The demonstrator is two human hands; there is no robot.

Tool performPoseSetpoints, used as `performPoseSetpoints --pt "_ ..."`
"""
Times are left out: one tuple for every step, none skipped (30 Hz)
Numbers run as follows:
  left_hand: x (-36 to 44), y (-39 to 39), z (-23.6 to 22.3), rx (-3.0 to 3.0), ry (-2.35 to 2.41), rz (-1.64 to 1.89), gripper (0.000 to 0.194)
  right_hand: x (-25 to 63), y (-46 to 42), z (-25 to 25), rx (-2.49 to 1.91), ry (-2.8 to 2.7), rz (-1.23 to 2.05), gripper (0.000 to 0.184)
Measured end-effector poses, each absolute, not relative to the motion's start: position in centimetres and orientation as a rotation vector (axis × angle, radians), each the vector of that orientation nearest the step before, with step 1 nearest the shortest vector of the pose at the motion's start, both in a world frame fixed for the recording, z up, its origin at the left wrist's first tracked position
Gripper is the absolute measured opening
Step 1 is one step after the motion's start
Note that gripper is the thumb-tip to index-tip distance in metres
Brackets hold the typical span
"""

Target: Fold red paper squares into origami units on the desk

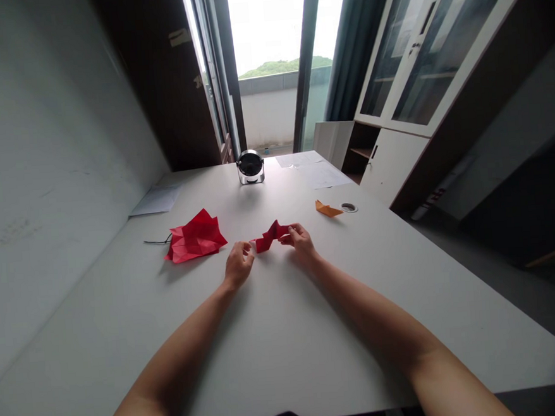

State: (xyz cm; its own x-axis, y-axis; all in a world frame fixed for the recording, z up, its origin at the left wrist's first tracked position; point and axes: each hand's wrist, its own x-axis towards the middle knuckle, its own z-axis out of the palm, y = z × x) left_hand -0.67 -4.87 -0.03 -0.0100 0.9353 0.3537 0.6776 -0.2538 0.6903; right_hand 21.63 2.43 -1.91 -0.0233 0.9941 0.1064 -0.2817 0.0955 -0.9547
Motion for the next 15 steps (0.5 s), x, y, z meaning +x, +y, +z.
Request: performPoseSetpoints --pt "-0.5 -5.1 0.3 2.03 1.679 1.139 0.016 21.5 2.3 -1.8 -0.89 -1.091 1.299 0.037" --pt "-0.4 -5.4 0.6 2.114 1.674 1.143 0.018 21.4 2.1 -1.8 -0.879 -1.108 1.312 0.037" --pt "-0.3 -5.7 0.9 2.195 1.667 1.14 0.019 21.3 2.0 -1.7 -0.873 -1.122 1.32 0.036" --pt "-0.1 -5.9 1.2 2.261 1.655 1.134 0.02 21.2 1.9 -1.7 -0.87 -1.133 1.324 0.035" --pt "0.0 -6.1 1.4 2.313 1.637 1.123 0.02 21.2 1.8 -1.6 -0.869 -1.142 1.325 0.035" --pt "0.1 -6.3 1.5 2.351 1.613 1.108 0.02 21.1 1.7 -1.6 -0.866 -1.147 1.324 0.034" --pt "0.2 -6.4 1.6 2.374 1.588 1.095 0.021 21.1 1.7 -1.6 -0.858 -1.15 1.324 0.033" --pt "0.3 -6.4 1.6 2.385 1.565 1.082 0.021 21.1 1.6 -1.5 -0.846 -1.154 1.328 0.032" --pt "0.3 -6.3 1.5 2.381 1.549 1.073 0.022 21.1 1.6 -1.5 -0.832 -1.154 1.335 0.031" --pt "0.2 -6.2 1.4 2.361 1.544 1.067 0.022 21.1 1.5 -1.4 -0.823 -1.152 1.344 0.031" --pt "0.1 -6.1 1.3 2.33 1.549 1.061 0.023 21.0 1.5 -1.3 -0.82 -1.147 1.354 0.031" --pt "0.0 -5.9 1.2 2.295 1.559 1.051 0.023 21.0 1.4 -1.2 -0.823 -1.14 1.364 0.032" --pt "-0.2 -5.7 1.0 2.261 1.567 1.036 0.023 20.9 1.3 -1.1 -0.829 -1.134 1.378 0.034" --pt "-0.4 -5.5 0.9 2.233 1.571 1.019 0.024 20.8 1.2 -0.9 -0.832 -1.129 1.391 0.034" --pt "-0.5 -5.4 0.9 2.209 1.57 1.004 0.026 20.7 1.0 -0.7 -0.827 -1.128 1.407 0.035"
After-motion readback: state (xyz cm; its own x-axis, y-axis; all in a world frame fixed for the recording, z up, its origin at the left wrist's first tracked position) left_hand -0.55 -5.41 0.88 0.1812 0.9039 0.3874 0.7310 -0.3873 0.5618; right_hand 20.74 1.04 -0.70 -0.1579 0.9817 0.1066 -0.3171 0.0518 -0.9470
